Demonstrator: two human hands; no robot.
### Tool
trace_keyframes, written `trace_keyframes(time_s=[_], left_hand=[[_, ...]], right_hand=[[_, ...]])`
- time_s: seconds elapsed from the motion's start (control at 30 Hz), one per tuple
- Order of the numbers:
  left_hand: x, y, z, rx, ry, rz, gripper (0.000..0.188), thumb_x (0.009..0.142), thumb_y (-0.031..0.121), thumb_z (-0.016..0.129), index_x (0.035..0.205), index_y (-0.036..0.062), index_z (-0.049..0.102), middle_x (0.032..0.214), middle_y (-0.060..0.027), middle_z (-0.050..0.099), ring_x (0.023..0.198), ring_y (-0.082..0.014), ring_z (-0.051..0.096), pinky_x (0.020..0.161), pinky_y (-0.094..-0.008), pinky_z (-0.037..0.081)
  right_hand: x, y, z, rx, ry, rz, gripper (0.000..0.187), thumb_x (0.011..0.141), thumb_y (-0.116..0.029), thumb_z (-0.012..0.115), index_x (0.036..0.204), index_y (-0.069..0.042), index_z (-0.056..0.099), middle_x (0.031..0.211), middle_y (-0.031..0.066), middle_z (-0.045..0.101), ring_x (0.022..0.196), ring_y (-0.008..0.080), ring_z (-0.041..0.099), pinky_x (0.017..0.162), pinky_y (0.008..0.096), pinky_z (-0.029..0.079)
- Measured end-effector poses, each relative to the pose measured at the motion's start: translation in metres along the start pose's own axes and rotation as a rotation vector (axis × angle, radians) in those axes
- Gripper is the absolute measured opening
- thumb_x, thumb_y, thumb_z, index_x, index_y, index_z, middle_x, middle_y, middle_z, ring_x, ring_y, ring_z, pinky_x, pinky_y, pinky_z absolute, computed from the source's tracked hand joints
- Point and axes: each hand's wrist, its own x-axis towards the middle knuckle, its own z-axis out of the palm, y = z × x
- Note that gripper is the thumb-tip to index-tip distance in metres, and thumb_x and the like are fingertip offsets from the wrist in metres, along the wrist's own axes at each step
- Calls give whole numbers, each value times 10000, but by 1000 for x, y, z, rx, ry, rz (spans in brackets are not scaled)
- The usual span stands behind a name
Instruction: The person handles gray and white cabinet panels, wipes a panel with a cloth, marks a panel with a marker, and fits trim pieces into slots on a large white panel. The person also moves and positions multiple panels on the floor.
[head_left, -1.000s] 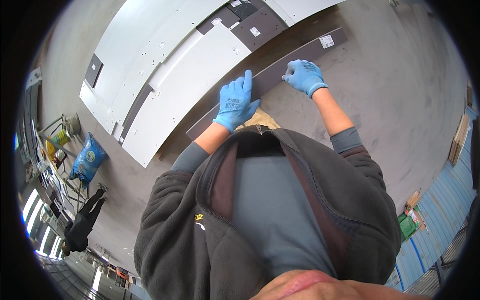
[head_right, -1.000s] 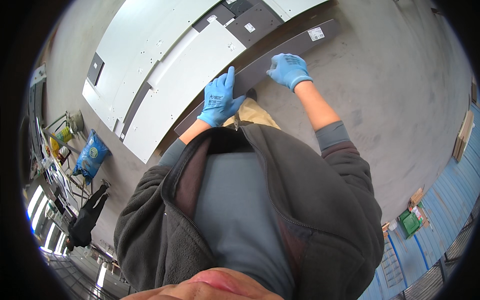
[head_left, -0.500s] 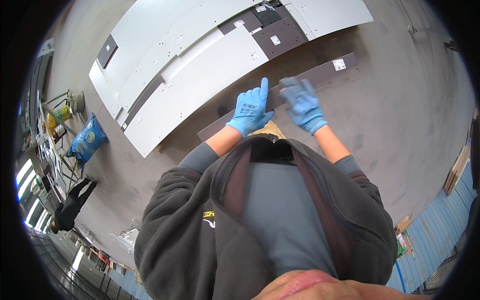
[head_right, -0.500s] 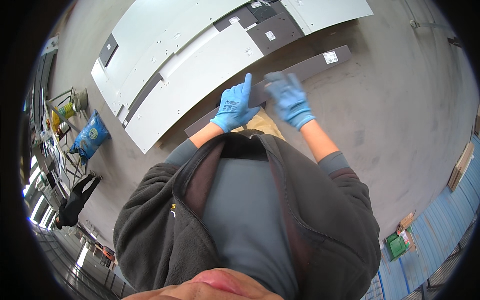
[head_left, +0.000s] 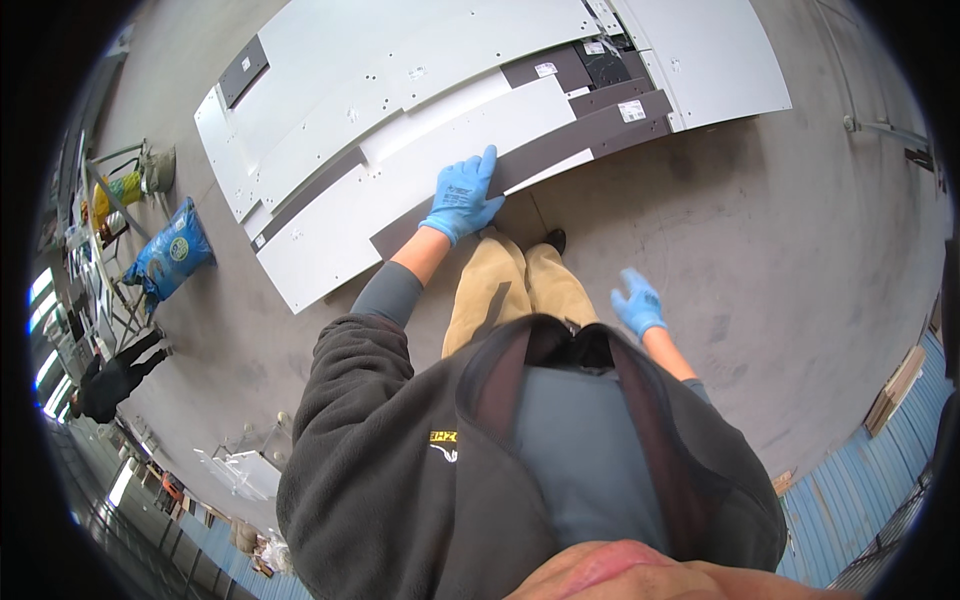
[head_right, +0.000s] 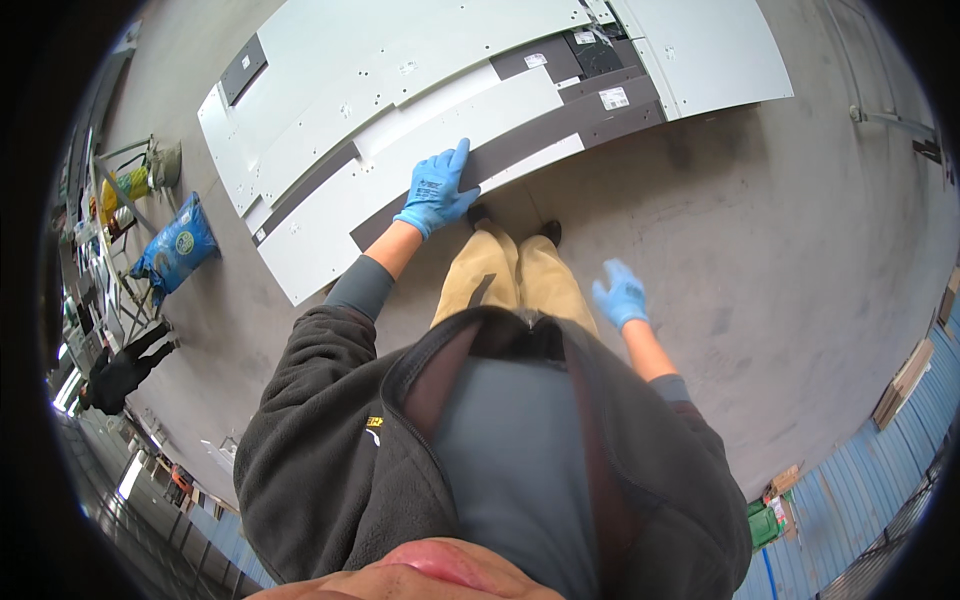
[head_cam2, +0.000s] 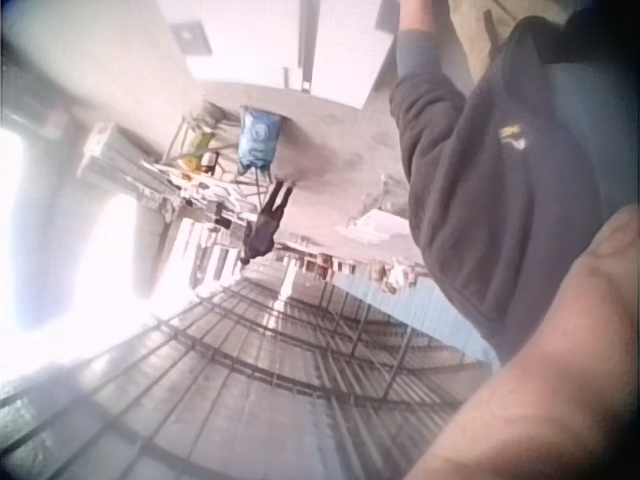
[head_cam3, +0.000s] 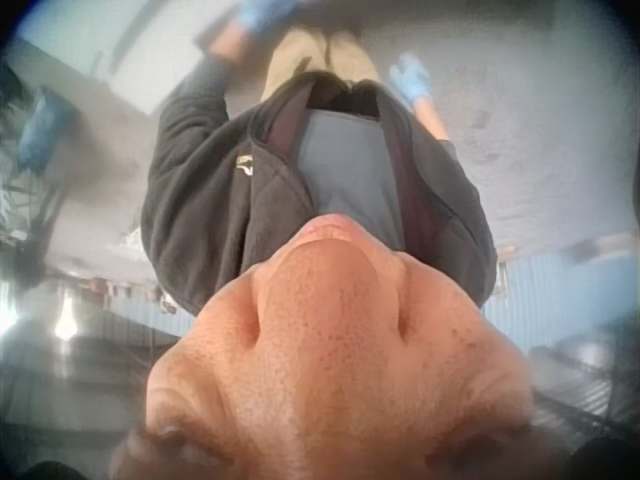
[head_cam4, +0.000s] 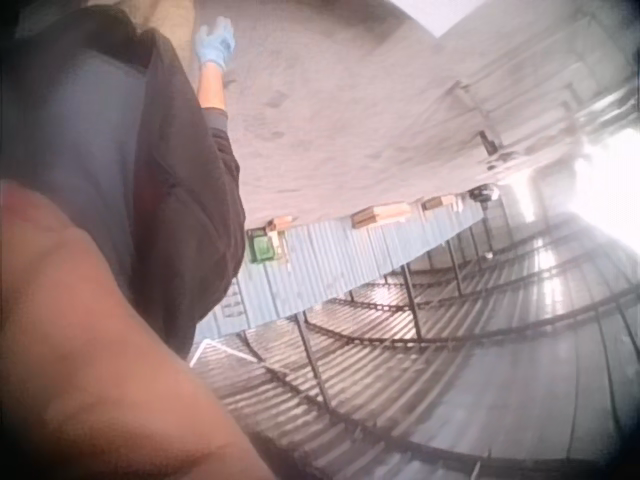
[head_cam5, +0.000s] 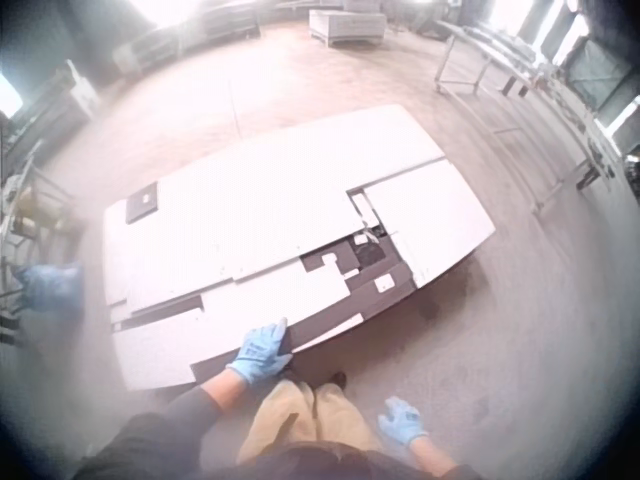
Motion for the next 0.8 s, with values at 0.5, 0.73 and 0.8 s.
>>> trace_keyframes(time_s=[0.5, 0.73, 0.8], left_hand=[[125, -246, 121, 57, 16, -31, 923, 796, 370, 834, 1568, 59, 437, 1231, -157, 636, 1098, -344, 634, 915, -476, 507], [166, -308, 194, 65, -43, -28, 927, 816, 372, 828, 1596, 82, 420, 1327, -141, 613, 1181, -325, 617, 985, -472, 486], [174, -322, 213, 78, -18, -14, 925, 817, 374, 828, 1596, 84, 423, 1350, -146, 607, 1204, -329, 612, 1003, -478, 480]], right_hand=[[114, -102, 93, 51, -500, 122, 495, 947, -342, 636, 1340, -42, 654, 1368, 221, 665, 1289, 392, 619, 1099, 447, 490], [157, -90, 122, 104, -322, 35, 305, 923, -249, 632, 1151, -51, 672, 1069, 218, 716, 1026, 432, 670, 901, 506, 524], [169, -86, 130, 116, -303, 46, 273, 910, -223, 640, 1116, -48, 675, 986, 204, 723, 957, 429, 677, 861, 510, 522]])
